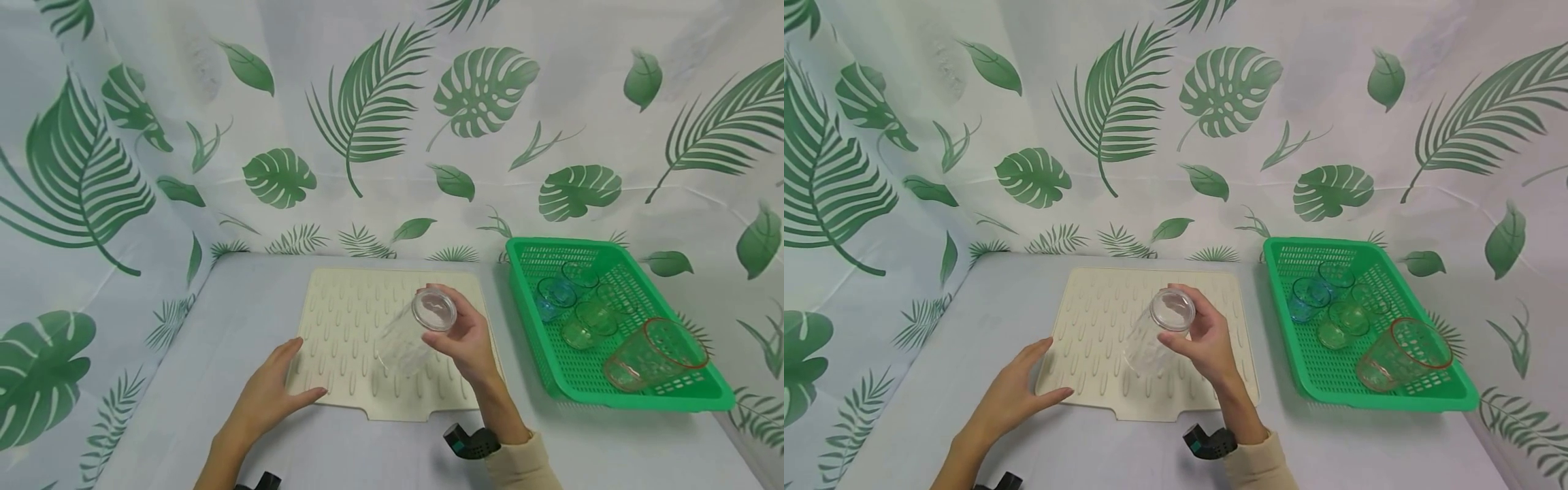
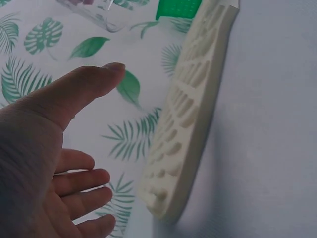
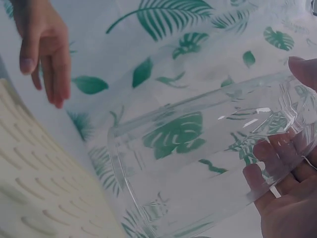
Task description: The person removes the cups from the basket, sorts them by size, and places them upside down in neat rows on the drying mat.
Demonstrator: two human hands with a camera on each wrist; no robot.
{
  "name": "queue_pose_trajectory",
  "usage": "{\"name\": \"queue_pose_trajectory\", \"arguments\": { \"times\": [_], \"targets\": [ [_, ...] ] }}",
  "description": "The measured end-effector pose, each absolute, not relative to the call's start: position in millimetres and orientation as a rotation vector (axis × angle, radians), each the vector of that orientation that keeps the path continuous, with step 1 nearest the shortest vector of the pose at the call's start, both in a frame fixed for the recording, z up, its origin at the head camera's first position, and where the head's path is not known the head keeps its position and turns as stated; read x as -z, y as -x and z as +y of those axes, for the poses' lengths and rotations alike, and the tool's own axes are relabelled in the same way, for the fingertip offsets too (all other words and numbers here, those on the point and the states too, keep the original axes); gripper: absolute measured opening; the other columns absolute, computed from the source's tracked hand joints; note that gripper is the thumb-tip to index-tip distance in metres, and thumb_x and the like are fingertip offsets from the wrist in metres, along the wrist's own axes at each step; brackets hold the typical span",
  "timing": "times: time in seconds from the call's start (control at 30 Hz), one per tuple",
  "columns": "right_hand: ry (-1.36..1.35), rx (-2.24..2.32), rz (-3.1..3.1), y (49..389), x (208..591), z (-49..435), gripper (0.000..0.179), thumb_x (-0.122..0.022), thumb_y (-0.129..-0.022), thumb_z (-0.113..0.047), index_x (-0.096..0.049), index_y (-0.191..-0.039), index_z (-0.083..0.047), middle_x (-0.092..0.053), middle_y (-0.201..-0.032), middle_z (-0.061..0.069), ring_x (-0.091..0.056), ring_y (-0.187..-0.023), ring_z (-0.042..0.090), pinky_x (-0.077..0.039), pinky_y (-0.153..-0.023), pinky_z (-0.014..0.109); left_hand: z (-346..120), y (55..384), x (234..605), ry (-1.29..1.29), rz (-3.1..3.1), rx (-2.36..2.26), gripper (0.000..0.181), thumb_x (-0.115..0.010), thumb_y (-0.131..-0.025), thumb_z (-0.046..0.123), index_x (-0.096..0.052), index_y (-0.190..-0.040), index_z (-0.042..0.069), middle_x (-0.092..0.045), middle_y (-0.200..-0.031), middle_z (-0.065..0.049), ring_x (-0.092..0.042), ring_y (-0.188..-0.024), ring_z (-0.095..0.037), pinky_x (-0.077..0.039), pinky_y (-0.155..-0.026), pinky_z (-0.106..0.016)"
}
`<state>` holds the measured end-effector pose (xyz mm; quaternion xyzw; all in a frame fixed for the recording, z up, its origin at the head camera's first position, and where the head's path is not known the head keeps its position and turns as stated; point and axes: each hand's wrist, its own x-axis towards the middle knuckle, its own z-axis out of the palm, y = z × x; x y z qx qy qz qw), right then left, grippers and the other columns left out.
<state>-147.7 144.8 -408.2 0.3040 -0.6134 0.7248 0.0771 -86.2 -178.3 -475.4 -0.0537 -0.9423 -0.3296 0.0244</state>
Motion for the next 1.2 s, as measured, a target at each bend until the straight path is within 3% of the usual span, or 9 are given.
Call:
{"name": "queue_pose_trajectory", "arguments": {
  "times": [0.13, 0.33, 0.5, 0.63, 0.83, 1.2],
  "targets": [
    [-0.869, -2.103, -1.917, 148.9, 411.1, 140.9, 0.068, -0.070, -0.078, 0.014, -0.045, -0.141, 0.010, -0.064, -0.132, -0.007, -0.059, -0.123, 0.013, -0.051, -0.102, 0.024, -182.0, 85.3, 486.0, 0.125, -2.965, 1.002, 0.105, -0.082, -0.074, 0.057, -0.040, -0.151, 0.000, -0.041, -0.157, -0.020, -0.041, -0.145, -0.041, -0.042, -0.113, -0.057],
    [-0.811, -2.041, -1.980, 152.8, 415.5, 133.4, 0.071, -0.071, -0.078, 0.015, -0.043, -0.143, 0.010, -0.060, -0.133, -0.009, -0.057, -0.123, 0.009, -0.042, -0.110, 0.019, -184.9, 85.6, 494.7, 0.111, -2.983, 0.980, 0.108, -0.083, -0.072, 0.058, -0.042, -0.149, -0.003, -0.038, -0.159, -0.022, -0.036, -0.147, -0.041, -0.040, -0.115, -0.056],
    [-0.764, -1.975, -2.053, 159.1, 421.4, 124.2, 0.068, -0.073, -0.078, 0.013, -0.048, -0.141, 0.006, -0.061, -0.131, 0.007, -0.059, -0.121, 0.011, -0.043, -0.108, 0.018, -187.0, 85.3, 500.3, 0.077, -3.006, 0.992, 0.109, -0.085, -0.070, 0.059, -0.041, -0.150, -0.002, -0.035, -0.160, -0.022, -0.032, -0.149, -0.041, -0.036, -0.117, -0.057],
    [-0.728, -1.890, -2.133, 166.4, 425.9, 114.5, 0.068, -0.077, -0.078, 0.010, -0.051, -0.140, 0.003, -0.059, -0.133, 0.022, -0.060, -0.122, 0.024, -0.046, -0.109, 0.031, -189.6, 84.3, 504.2, 0.057, -3.037, 1.007, 0.112, -0.083, -0.070, 0.062, -0.039, -0.151, -0.001, -0.033, -0.161, -0.021, -0.028, -0.151, -0.042, -0.032, -0.119, -0.059],
    [-0.700, -1.752, -2.260, 179.8, 425.5, 102.2, 0.070, -0.082, -0.079, -0.004, -0.052, -0.142, -0.006, -0.061, -0.137, 0.016, -0.057, -0.127, 0.034, -0.039, -0.116, 0.056, -193.9, 82.7, 508.3, 0.074, -3.062, 0.957, 0.112, -0.082, -0.071, 0.063, -0.040, -0.151, -0.002, -0.032, -0.161, -0.023, -0.027, -0.150, -0.043, -0.029, -0.120, -0.060],
    [-0.602, -1.780, -2.392, 208.4, 421.7, 81.4, 0.073, -0.083, -0.082, -0.013, -0.049, -0.146, -0.009, -0.052, -0.144, 0.014, -0.051, -0.133, 0.034, -0.041, -0.117, 0.050, -193.6, 83.3, 513.0, 0.110, -3.052, 0.934, 0.103, -0.082, -0.075, 0.057, -0.043, -0.148, -0.004, -0.034, -0.160, -0.025, -0.028, -0.150, -0.042, -0.027, -0.122, -0.058]
  ]
}}
